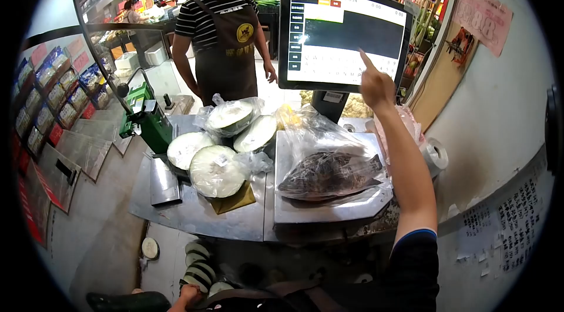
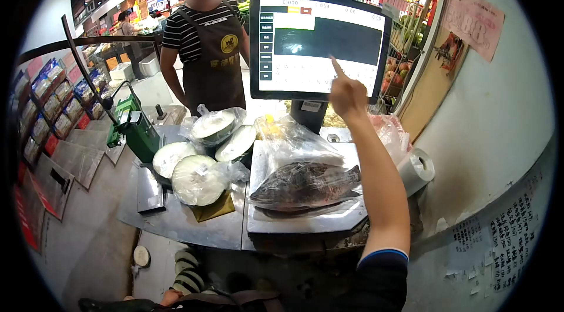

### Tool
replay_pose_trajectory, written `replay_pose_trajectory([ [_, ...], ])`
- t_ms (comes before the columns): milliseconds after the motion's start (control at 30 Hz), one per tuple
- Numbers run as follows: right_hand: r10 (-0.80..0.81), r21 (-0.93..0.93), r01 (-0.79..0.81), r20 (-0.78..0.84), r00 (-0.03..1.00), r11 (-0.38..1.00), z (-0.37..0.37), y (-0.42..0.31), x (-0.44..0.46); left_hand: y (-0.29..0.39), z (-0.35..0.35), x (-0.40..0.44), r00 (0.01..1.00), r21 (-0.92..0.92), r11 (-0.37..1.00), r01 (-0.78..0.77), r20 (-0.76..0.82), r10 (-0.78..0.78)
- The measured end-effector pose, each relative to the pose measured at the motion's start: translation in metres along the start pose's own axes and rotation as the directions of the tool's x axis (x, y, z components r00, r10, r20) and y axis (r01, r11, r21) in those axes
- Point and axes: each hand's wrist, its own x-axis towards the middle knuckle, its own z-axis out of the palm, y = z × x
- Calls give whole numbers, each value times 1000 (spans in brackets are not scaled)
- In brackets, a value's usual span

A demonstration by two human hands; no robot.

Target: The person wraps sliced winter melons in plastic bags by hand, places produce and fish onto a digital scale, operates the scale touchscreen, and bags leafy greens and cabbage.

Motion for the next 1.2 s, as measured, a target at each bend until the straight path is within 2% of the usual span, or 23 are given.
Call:
replay_pose_trajectory([
  [33,-97,26,98,-49,994,995,10,-14,18,-11,0,11,999,38,999,-21,-25,22],
  [67,-131,71,134,-49,990,988,15,-31,35,4,-1,2,1000,-255,967,9,-3,-10],
  [100,-140,-5,140,-48,989,990,15,-52,50,2,0,11,999,-361,933,8,37,6],
  [167,-51,-58,59,125,991,997,6,-85,69,1,7,31,993,-562,827,25,112,46],
  [233,90,-136,-56,258,962,989,-6,-100,75,30,14,12,983,-522,853,-14,151,108],
  [300,24,4,-24,-2,1000,1000,19,-59,78,63,25,-20,989,-323,940,-108,56,133],
  [367,-28,403,49,-58,998,914,3,-11,39,9,19,22,940,-647,762,-29,241,240],
  [400,97,392,-107,47,994,913,-21,1,-1,-11,17,15,954,-588,809,-17,232,188],
  [433,229,119,-261,235,945,958,-32,30,-35,-12,19,10,964,-533,846,-19,214,156],
  [567,575,-29,-597,309,757,802,-1,149,-240,-22,1,-20,962,-99,969,-228,133,240],
  [600,636,-43,-683,409,654,730,-12,121,-268,-28,-7,-22,949,65,953,-297,130,287],
  [633,601,153,-744,495,627,651,39,189,-341,-32,-16,-14,925,255,891,-376,158,345],
  [667,623,71,-779,557,549,623,23,145,-344,-45,-25,2,897,430,787,-443,196,397],
  [733,721,247,-904,545,428,350,4,93,-344,-64,-36,14,837,706,488,-513,287,465],
  [767,750,327,-924,557,357,197,2,81,-348,-57,-46,14,682,650,317,-690,440,584],
  [800,745,383,-901,537,396,203,5,80,-357,-74,-50,38,801,368,712,-598,314,510],
  [867,735,496,-840,483,476,218,19,83,-373,-49,-35,36,950,-73,950,-304,51,308],
  [967,812,301,-889,378,444,345,23,72,-380,18,-13,-3,972,-240,942,-233,-32,233],
  [1067,876,-11,-907,265,403,421,9,84,-385,51,0,-36,986,-265,953,-149,37,165],
  [1100,871,-113,-882,254,420,458,8,93,-388,28,-4,-21,934,-118,933,-339,74,349],
  [1133,855,-74,-853,112,507,516,-3,86,-371,-14,-7,8,848,18,855,-519,134,512],
  [1167,815,-40,-816,-36,578,576,-23,72,-348,-39,-6,20,862,56,865,-498,142,487],
  [1200,795,377,-774,141,590,508,-37,47,-316,-61,-5,30,874,96,873,-478,149,462],
])
